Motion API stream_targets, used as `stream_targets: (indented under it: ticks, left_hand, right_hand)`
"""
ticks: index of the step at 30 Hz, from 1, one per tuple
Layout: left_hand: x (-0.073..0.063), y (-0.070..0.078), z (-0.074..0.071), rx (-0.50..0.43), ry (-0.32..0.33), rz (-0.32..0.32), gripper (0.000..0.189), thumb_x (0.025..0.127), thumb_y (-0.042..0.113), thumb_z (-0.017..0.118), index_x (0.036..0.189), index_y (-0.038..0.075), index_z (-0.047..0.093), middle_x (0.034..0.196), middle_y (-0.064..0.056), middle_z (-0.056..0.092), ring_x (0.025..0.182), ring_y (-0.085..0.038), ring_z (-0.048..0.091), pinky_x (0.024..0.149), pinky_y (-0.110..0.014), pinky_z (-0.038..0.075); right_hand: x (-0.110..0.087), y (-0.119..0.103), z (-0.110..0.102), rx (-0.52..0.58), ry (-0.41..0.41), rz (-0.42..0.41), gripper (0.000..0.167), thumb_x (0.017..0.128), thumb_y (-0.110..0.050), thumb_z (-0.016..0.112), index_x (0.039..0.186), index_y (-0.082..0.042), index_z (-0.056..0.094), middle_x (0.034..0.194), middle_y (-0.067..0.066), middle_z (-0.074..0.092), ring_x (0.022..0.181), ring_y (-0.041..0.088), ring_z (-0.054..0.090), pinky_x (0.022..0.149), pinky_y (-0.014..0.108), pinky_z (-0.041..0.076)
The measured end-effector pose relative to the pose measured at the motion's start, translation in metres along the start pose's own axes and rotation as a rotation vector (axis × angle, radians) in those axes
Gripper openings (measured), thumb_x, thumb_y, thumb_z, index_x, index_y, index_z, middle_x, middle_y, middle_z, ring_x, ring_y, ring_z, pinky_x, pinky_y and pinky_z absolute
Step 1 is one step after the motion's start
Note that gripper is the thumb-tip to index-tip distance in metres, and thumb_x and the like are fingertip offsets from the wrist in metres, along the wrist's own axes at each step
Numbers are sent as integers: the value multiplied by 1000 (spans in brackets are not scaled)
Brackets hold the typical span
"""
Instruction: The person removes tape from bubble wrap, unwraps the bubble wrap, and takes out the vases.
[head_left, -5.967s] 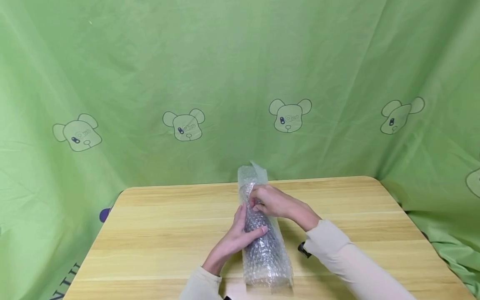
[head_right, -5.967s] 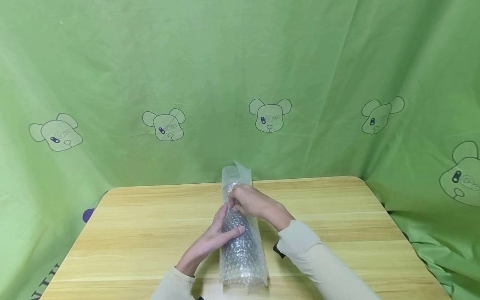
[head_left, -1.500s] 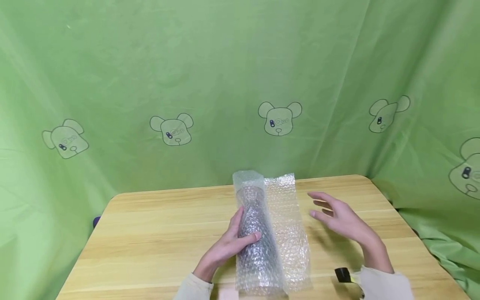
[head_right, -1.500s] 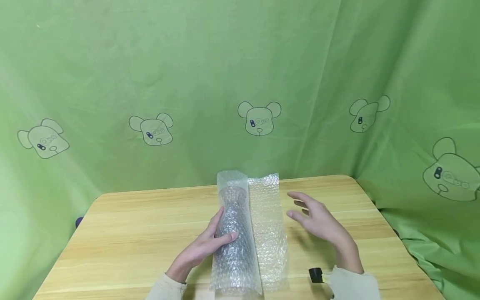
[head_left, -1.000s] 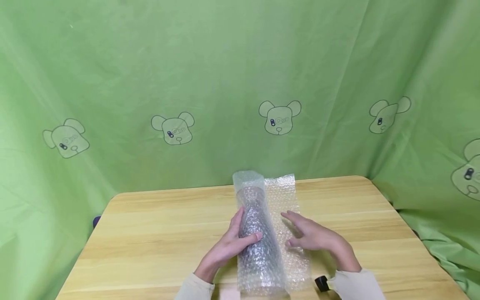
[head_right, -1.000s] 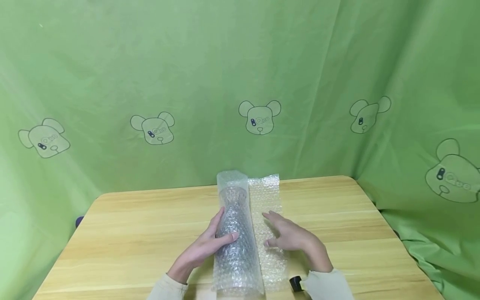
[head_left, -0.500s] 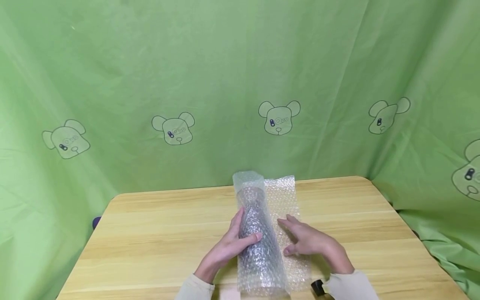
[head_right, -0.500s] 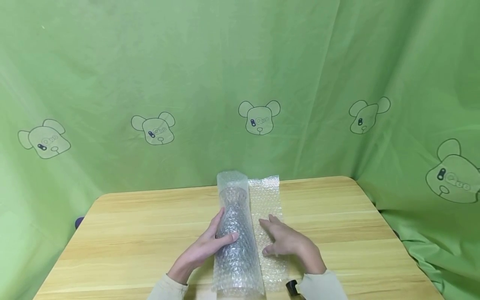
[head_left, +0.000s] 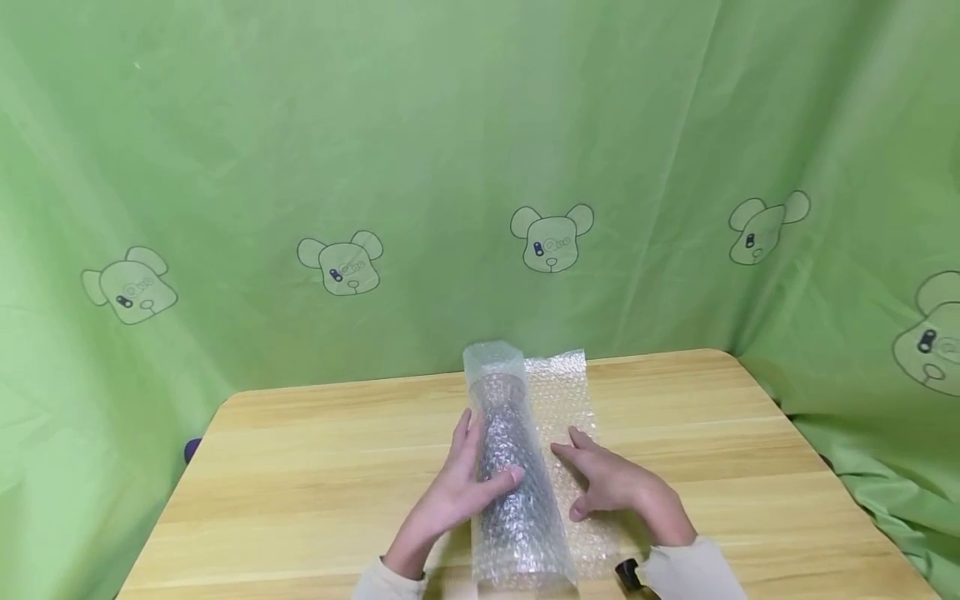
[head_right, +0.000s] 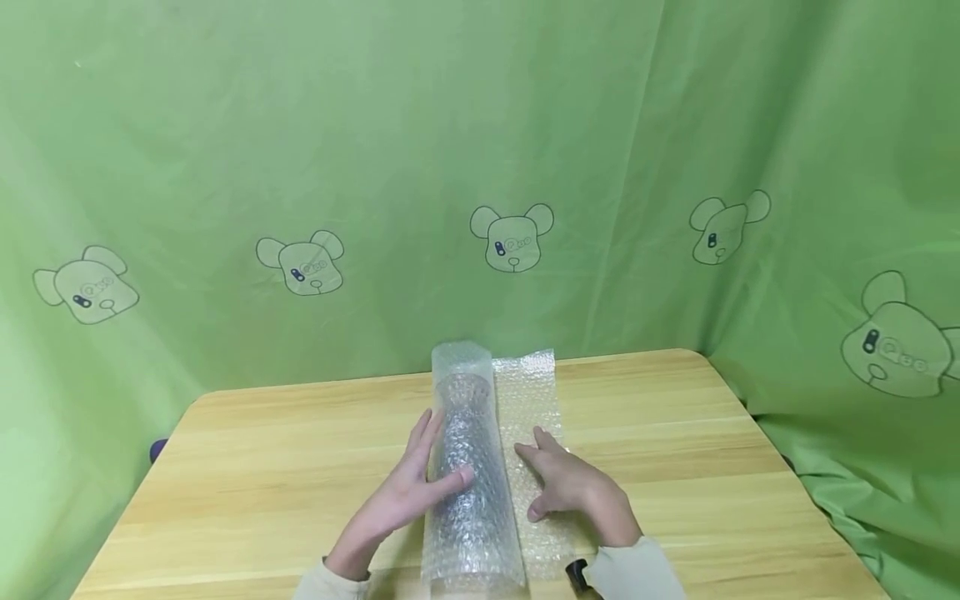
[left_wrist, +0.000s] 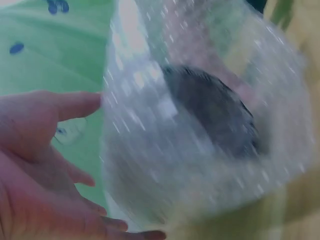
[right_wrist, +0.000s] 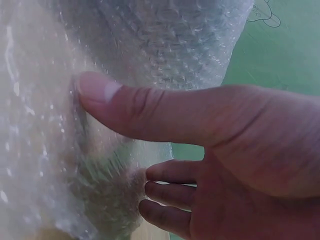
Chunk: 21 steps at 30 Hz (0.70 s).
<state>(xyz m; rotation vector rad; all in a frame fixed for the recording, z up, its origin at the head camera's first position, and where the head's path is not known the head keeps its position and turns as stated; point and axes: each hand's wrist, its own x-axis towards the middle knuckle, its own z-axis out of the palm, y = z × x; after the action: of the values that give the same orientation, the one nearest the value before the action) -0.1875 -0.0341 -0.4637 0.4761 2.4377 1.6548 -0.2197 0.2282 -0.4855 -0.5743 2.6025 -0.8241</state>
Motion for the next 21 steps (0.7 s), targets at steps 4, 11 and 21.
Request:
stream_targets:
  ticks: [4, 11, 21]
  left_hand:
    - [-8, 17, 12, 264, 17, 98, 87, 93, 45, 71, 160, 4, 32, 171, -17, 0, 153, -48, 10, 110, -76, 25]
    - [-10, 31, 33, 571, -14, 109, 74, 97, 46, 66, 155, 7, 44, 171, -11, 9, 154, -45, 7, 107, -80, 26]
    - [-19, 19, 20, 484, -22, 75, 79, 96, 37, 64, 163, 13, 30, 171, -17, 4, 154, -45, 4, 104, -80, 31]
  right_hand:
    - [1, 1, 0, -4, -1, 3, 101, 65, -14, 92, 152, 3, 43, 161, 39, 9, 146, 58, 18, 115, 71, 23]
    - [0, 1, -2, -3, 0, 25, 101, 66, -16, 92, 153, 2, 43, 162, 37, 9, 146, 58, 20, 115, 71, 24]
    - [3, 1, 0, -23, -7, 14, 99, 68, -15, 92, 153, 2, 43, 162, 38, 9, 146, 57, 19, 116, 70, 24]
